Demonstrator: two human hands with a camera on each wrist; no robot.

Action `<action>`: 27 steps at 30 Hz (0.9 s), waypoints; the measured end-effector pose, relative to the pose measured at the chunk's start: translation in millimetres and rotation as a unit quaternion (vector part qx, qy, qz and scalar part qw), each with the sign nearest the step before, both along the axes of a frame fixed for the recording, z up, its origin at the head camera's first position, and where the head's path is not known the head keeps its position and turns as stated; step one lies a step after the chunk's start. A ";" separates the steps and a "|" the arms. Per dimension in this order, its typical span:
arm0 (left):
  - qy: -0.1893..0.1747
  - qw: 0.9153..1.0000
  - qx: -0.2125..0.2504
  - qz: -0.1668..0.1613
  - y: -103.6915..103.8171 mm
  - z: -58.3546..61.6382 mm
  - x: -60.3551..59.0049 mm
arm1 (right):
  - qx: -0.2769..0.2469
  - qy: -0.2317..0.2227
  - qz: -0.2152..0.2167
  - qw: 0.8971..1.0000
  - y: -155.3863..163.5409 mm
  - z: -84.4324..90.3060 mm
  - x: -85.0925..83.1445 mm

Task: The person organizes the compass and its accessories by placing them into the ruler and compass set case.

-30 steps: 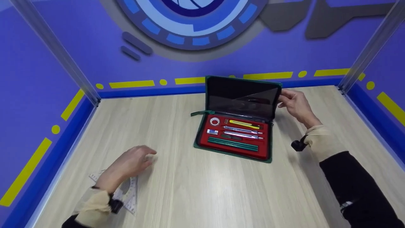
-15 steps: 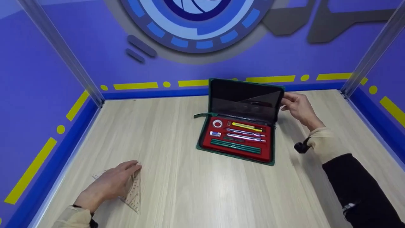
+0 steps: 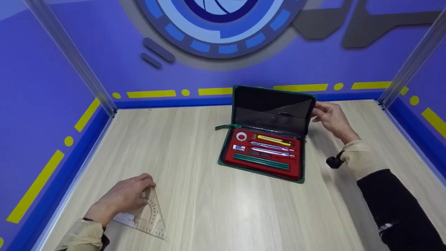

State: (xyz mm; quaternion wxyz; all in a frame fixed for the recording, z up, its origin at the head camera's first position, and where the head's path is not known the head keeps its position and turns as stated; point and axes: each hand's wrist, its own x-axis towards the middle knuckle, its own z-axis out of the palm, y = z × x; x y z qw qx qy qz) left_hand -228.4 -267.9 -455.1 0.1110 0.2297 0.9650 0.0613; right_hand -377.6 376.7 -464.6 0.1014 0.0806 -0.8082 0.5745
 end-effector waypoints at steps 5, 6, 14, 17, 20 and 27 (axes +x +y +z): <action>-0.010 1.000 0.022 -0.003 -2.2 -0.5 -3.2 | 0.007 -0.002 0.003 1.000 -0.3 -0.2 -0.1; -0.012 1.000 0.025 -0.006 -2.5 -0.3 -3.4 | 0.007 -0.002 0.003 1.000 -0.2 -0.1 -0.2; -0.057 0.998 0.034 0.008 -0.6 3.6 -8.2 | 0.008 -0.001 0.004 1.000 1.2 0.8 0.5; -0.074 0.997 0.037 -0.001 0.1 6.1 -9.9 | 0.009 0.001 0.006 1.000 1.5 0.5 0.5; -0.076 0.996 0.039 -0.016 -0.3 7.2 -10.9 | 0.008 0.001 0.004 1.000 1.8 0.1 0.4; -0.078 0.996 0.046 -0.014 -2.3 4.9 -11.4 | 0.002 -0.006 0.000 1.000 2.4 -1.0 -4.0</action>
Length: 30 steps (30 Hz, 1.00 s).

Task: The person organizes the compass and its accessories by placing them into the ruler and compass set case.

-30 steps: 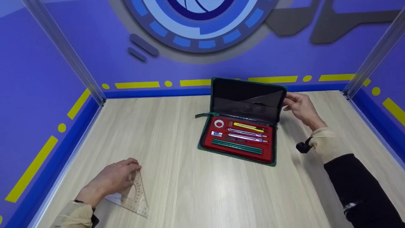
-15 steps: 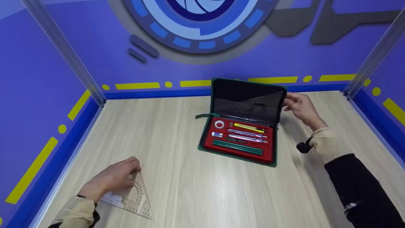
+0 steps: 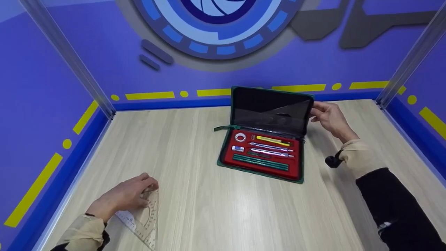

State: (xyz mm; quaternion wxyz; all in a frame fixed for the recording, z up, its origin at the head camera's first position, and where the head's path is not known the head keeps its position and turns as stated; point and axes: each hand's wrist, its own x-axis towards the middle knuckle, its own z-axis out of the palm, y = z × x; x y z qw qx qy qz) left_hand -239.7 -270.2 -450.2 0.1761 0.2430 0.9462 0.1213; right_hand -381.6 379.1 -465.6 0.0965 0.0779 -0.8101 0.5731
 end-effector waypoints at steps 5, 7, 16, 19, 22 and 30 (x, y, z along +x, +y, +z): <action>0.021 1.000 -0.008 0.012 -2.4 -1.2 0.8 | -0.012 -0.004 -0.001 1.000 -3.8 6.9 4.2; 0.036 0.999 -0.012 0.007 -4.0 -1.7 1.7 | -0.014 -0.006 0.000 1.000 -7.5 14.0 9.9; 0.063 0.998 -0.017 0.019 -4.4 -8.6 8.8 | -0.013 -0.013 0.004 1.000 -5.9 10.2 8.2; 0.058 0.997 -0.013 0.039 -3.6 -10.4 10.6 | -0.007 -0.016 0.001 1.000 -2.0 3.2 1.6; 0.058 0.997 -0.001 0.048 -3.7 -11.4 10.8 | -0.004 -0.012 -0.003 1.000 -0.7 1.4 -0.6; 0.052 0.998 -0.005 0.044 -1.2 -9.8 7.4 | 0.000 -0.003 -0.004 1.000 -1.2 0.6 0.2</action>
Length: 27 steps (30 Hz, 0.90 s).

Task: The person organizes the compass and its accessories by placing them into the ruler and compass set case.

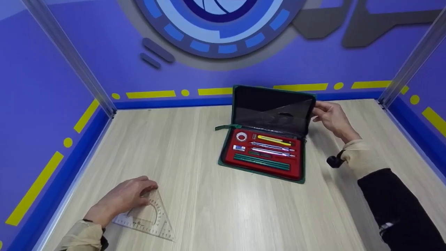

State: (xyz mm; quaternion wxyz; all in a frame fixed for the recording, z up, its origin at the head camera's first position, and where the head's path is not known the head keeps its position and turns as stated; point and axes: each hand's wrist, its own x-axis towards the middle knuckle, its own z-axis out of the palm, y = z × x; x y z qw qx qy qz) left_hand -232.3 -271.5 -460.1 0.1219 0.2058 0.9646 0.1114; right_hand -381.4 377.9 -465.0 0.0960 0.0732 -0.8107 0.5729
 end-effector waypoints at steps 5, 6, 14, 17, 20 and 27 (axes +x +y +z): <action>-0.016 1.000 -0.015 -0.023 2.8 4.9 -4.1 | 0.001 0.000 0.000 1.000 1.1 -1.7 -0.2; -0.027 0.999 -0.013 -0.021 3.2 5.8 -5.0 | 0.001 0.001 0.000 1.000 1.1 -1.9 0.0; -0.116 0.992 0.042 -0.012 1.0 11.6 -10.9 | 0.011 0.000 0.001 1.000 1.4 -3.6 2.0; -0.143 0.986 0.084 -0.019 -0.7 16.6 -11.4 | 0.005 -0.003 0.001 1.000 1.1 -2.2 -0.2; -0.134 0.984 0.112 -0.032 -1.4 22.8 -12.7 | 0.000 -0.003 0.003 1.000 1.0 -1.9 -2.4; -0.064 0.987 0.140 -0.048 16.7 43.8 -21.9 | -0.004 0.004 -0.014 1.000 -2.3 -0.5 -0.4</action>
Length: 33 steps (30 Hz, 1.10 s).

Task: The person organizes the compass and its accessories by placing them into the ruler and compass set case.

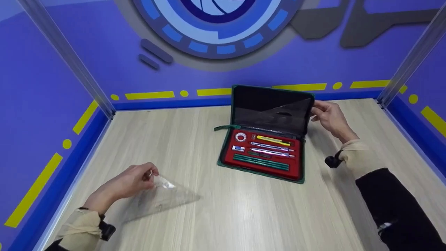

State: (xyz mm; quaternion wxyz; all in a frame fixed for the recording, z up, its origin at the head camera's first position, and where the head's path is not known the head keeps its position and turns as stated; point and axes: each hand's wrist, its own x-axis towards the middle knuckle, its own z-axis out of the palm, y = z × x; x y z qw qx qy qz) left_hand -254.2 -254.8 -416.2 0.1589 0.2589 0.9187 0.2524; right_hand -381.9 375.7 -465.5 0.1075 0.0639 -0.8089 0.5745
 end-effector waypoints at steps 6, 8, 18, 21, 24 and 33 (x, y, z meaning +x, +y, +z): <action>0.064 0.997 0.018 -0.041 33.1 26.3 -13.3 | 0.006 0.014 -0.013 1.000 -1.7 -0.4 2.8; 0.077 0.995 0.026 -0.055 46.7 35.6 -20.3 | 0.008 0.016 -0.019 1.000 -1.2 -2.0 2.7; 0.177 0.976 0.127 0.000 144.4 77.0 -63.7 | 0.004 0.015 -0.012 1.000 2.0 -2.9 4.8; 0.246 0.953 0.175 -0.005 182.5 79.5 -76.0 | 0.007 0.015 -0.004 1.000 4.1 -2.9 4.6; 0.291 0.935 0.203 -0.014 219.8 81.2 -89.6 | 0.009 0.015 -0.003 1.000 4.9 -3.0 4.3; 0.313 0.918 0.243 -0.022 297.0 79.2 -122.2 | 0.009 0.011 -0.004 1.000 -2.8 -1.7 3.1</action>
